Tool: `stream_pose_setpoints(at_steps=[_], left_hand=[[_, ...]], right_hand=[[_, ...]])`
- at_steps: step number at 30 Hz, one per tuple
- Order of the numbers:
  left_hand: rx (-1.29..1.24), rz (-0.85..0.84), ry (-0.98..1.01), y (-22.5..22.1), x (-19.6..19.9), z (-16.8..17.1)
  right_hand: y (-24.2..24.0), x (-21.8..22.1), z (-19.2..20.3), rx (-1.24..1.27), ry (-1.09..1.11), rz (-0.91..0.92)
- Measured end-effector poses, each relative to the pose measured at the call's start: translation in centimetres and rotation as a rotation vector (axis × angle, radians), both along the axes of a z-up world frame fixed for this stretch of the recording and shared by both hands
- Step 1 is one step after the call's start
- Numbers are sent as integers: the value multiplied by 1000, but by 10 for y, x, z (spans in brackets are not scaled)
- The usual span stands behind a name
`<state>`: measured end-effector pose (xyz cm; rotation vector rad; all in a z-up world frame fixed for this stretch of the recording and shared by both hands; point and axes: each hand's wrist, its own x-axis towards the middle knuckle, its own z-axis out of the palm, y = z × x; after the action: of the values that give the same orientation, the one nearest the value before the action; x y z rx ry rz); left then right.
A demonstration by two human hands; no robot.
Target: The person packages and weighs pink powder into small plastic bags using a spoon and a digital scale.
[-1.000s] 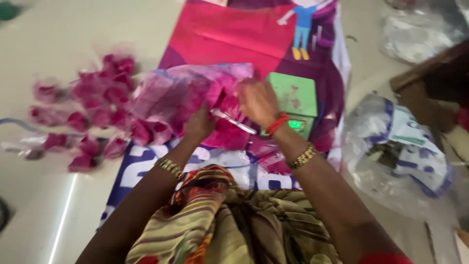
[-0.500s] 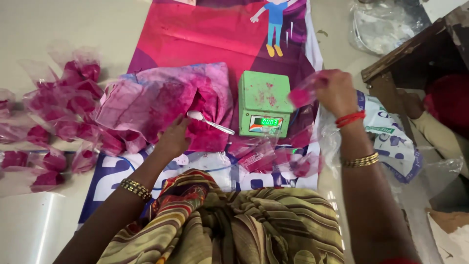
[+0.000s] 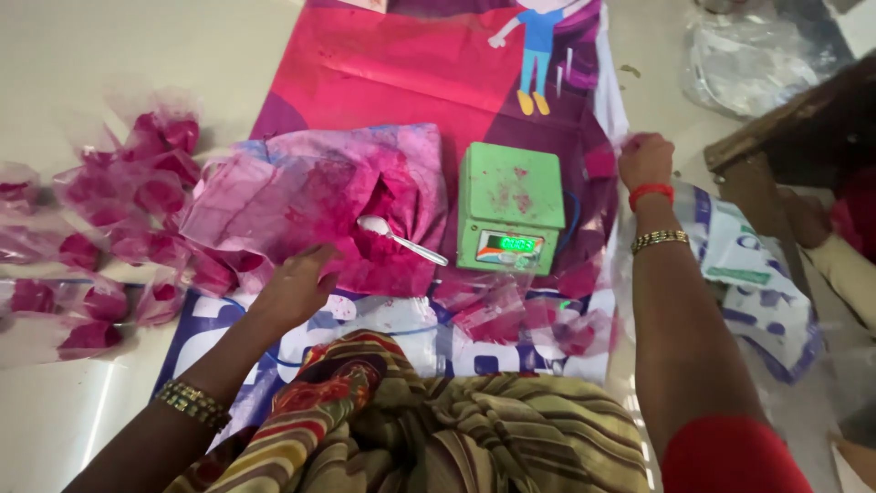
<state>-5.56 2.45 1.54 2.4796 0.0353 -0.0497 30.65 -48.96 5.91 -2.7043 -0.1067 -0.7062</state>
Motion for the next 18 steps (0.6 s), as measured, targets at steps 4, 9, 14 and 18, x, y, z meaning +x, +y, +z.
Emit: stream_pose_setpoints(at_steps=[4,9,14,18], left_hand=[[-69,2,-106,9,-7,0],[-118,-67,-185,13,-8,0],[-65,-74,-134,1,1,-20],[10,-22,7,-12,4,-26]], right_hand=[[-37,53,-69,-107,-30,130],[57,-18,-15,-219,8,-200],[173,-126,-1,66,-101,556],[246,-213,-37,-1,283,835]])
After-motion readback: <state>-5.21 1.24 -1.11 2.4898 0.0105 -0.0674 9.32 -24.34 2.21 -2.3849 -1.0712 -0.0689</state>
